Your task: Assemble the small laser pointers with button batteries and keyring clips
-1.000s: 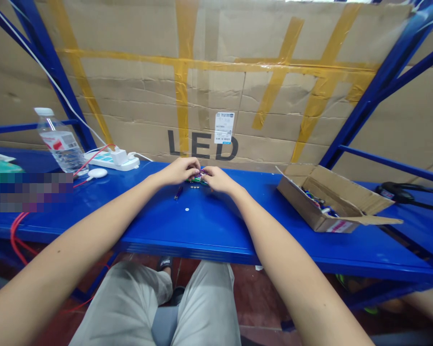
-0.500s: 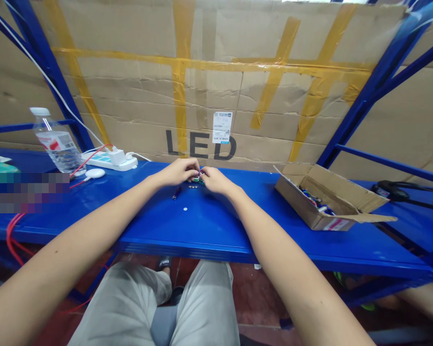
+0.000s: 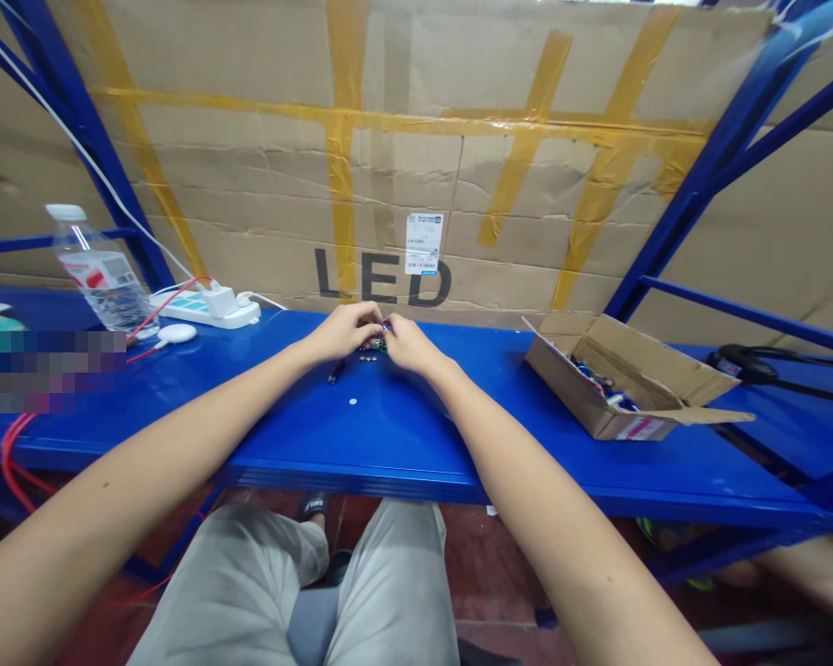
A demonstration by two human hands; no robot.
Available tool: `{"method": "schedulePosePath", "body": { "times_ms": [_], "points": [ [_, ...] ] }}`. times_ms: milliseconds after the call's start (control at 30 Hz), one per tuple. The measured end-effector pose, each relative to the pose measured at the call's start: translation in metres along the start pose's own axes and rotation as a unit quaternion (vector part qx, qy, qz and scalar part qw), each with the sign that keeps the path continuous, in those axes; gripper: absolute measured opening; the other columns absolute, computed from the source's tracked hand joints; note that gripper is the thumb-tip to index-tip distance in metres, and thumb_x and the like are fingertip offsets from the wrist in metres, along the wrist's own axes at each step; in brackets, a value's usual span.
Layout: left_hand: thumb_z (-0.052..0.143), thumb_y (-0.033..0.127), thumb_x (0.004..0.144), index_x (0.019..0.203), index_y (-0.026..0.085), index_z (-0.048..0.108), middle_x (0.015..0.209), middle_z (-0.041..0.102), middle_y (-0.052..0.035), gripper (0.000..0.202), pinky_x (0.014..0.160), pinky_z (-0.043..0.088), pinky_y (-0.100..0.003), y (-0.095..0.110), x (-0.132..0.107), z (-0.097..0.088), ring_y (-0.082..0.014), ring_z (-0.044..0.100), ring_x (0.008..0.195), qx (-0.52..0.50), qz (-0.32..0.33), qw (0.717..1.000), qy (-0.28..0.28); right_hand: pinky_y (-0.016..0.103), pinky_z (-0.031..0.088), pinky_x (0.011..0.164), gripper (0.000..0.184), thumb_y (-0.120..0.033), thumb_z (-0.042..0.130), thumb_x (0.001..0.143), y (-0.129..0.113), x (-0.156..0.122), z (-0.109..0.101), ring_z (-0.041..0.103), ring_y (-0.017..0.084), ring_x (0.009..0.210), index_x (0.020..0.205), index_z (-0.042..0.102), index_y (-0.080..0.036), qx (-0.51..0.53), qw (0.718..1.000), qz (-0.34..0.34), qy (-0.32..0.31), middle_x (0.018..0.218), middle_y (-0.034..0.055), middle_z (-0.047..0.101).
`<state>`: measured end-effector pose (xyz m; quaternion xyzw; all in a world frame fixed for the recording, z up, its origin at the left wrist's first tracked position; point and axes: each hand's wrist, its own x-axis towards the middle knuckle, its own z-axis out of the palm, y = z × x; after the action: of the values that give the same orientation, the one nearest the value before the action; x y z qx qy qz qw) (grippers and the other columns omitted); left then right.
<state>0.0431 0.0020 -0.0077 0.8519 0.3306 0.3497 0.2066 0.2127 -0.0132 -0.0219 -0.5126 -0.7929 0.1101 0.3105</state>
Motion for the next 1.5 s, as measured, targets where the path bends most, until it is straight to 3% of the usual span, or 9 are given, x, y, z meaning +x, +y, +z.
{"method": "schedulePosePath", "body": {
  "times_ms": [167, 333, 567, 800, 933, 1067, 1267, 1400, 1500],
  "points": [
    [0.055, 0.017, 0.085, 0.085, 0.018, 0.058, 0.064, 0.063, 0.0003, 0.004, 0.062, 0.049, -0.027, -0.004, 0.003, 0.003, -0.015, 0.061, 0.06, -0.072, -0.033, 0.997, 0.011, 0.026, 0.045, 0.077, 0.018, -0.019, 0.046, 0.096, -0.004, -0.001, -0.002, 0.063, 0.019, 0.089, 0.1, 0.061, -0.011, 0.062, 0.998, 0.024, 0.017, 0.096, 0.0113, 0.071],
    [0.056, 0.016, 0.084, 0.088, 0.017, 0.064, 0.076, 0.068, -0.0017, 0.009, 0.069, 0.048, -0.027, 0.002, 0.001, 0.004, -0.0154, 0.063, 0.071, -0.002, 0.007, 1.0, 0.02, 0.025, 0.045, 0.059, 0.016, -0.019, 0.046, 0.093, -0.008, -0.002, -0.002, 0.057, 0.016, 0.059, 0.101, 0.058, -0.013, 0.136, 0.988, 0.077, -0.01, 0.064, 0.001, 0.06],
    [0.054, 0.013, 0.083, 0.088, 0.016, 0.063, 0.074, 0.067, -0.0013, 0.011, 0.064, 0.046, -0.026, 0.005, 0.002, 0.003, -0.0142, 0.061, 0.067, 0.009, -0.005, 0.999, 0.032, 0.026, 0.044, 0.051, 0.012, -0.018, 0.047, 0.093, -0.002, 0.0, -0.003, 0.048, 0.013, 0.046, 0.105, 0.051, -0.017, 0.242, 0.963, 0.112, -0.027, 0.059, -0.0031, 0.052],
    [0.052, 0.01, 0.079, 0.102, 0.015, 0.064, 0.079, 0.07, -0.0031, 0.027, 0.066, 0.047, -0.026, -0.004, 0.003, -0.023, -0.0141, 0.061, 0.069, 0.041, -0.059, 0.997, 0.018, 0.024, 0.038, 0.043, 0.008, -0.019, 0.042, 0.095, 0.01, -0.001, -0.019, 0.045, 0.012, 0.04, 0.091, 0.049, -0.018, 0.147, 0.977, 0.126, -0.086, 0.051, -0.0041, 0.046],
    [0.056, 0.014, 0.075, 0.089, 0.015, 0.068, 0.085, 0.07, -0.0065, 0.017, 0.068, 0.045, -0.027, -0.006, -0.001, -0.043, -0.0161, 0.062, 0.075, 0.171, -0.087, 0.981, -0.007, 0.024, 0.04, 0.043, 0.012, -0.017, 0.045, 0.092, 0.01, -0.005, -0.026, 0.053, 0.013, 0.042, 0.081, 0.05, -0.017, 0.035, 0.975, 0.143, -0.169, 0.055, 0.0014, 0.056],
    [0.059, 0.016, 0.072, 0.089, 0.014, 0.066, 0.082, 0.07, -0.0072, 0.018, 0.064, 0.043, -0.027, -0.013, -0.006, -0.054, -0.016, 0.061, 0.071, 0.206, -0.146, 0.967, -0.043, 0.024, 0.042, 0.047, 0.011, -0.017, 0.051, 0.087, 0.004, -0.007, -0.029, 0.058, 0.013, 0.049, 0.077, 0.056, -0.016, -0.02, 0.966, 0.152, -0.211, 0.068, 0.006, 0.065],
    [0.059, 0.017, 0.069, 0.079, 0.015, 0.069, 0.082, 0.071, -0.0053, 0.014, 0.069, 0.044, -0.027, -0.027, -0.007, -0.06, -0.0165, 0.061, 0.076, 0.186, -0.146, 0.963, -0.132, 0.023, 0.033, 0.046, 0.018, -0.019, 0.059, 0.079, 0.004, -0.006, -0.034, 0.046, 0.009, 0.048, 0.063, 0.057, -0.015, -0.113, 0.964, 0.116, -0.209, 0.056, 0.0006, 0.053],
    [0.06, 0.018, 0.067, 0.081, 0.015, 0.069, 0.08, 0.071, -0.0049, 0.017, 0.068, 0.045, -0.027, -0.032, -0.007, -0.059, -0.0161, 0.062, 0.072, 0.148, -0.168, 0.961, -0.162, 0.024, 0.036, 0.049, 0.006, -0.016, 0.061, 0.077, 0.01, -0.005, -0.034, 0.051, 0.011, 0.051, 0.075, 0.066, -0.014, -0.115, 0.958, 0.117, -0.235, 0.061, 0.002, 0.059],
    [0.06, 0.018, 0.065, 0.079, 0.015, 0.067, 0.071, 0.068, -0.0037, 0.016, 0.064, 0.044, -0.027, -0.034, -0.007, -0.055, -0.0156, 0.06, 0.066, 0.141, -0.188, 0.953, -0.191, 0.023, 0.04, 0.052, 0.019, -0.014, 0.065, 0.075, 0.011, -0.004, -0.033, 0.058, 0.013, 0.057, 0.094, 0.07, -0.015, -0.102, 0.954, 0.122, -0.254, 0.072, 0.0037, 0.067]
  ]
}}
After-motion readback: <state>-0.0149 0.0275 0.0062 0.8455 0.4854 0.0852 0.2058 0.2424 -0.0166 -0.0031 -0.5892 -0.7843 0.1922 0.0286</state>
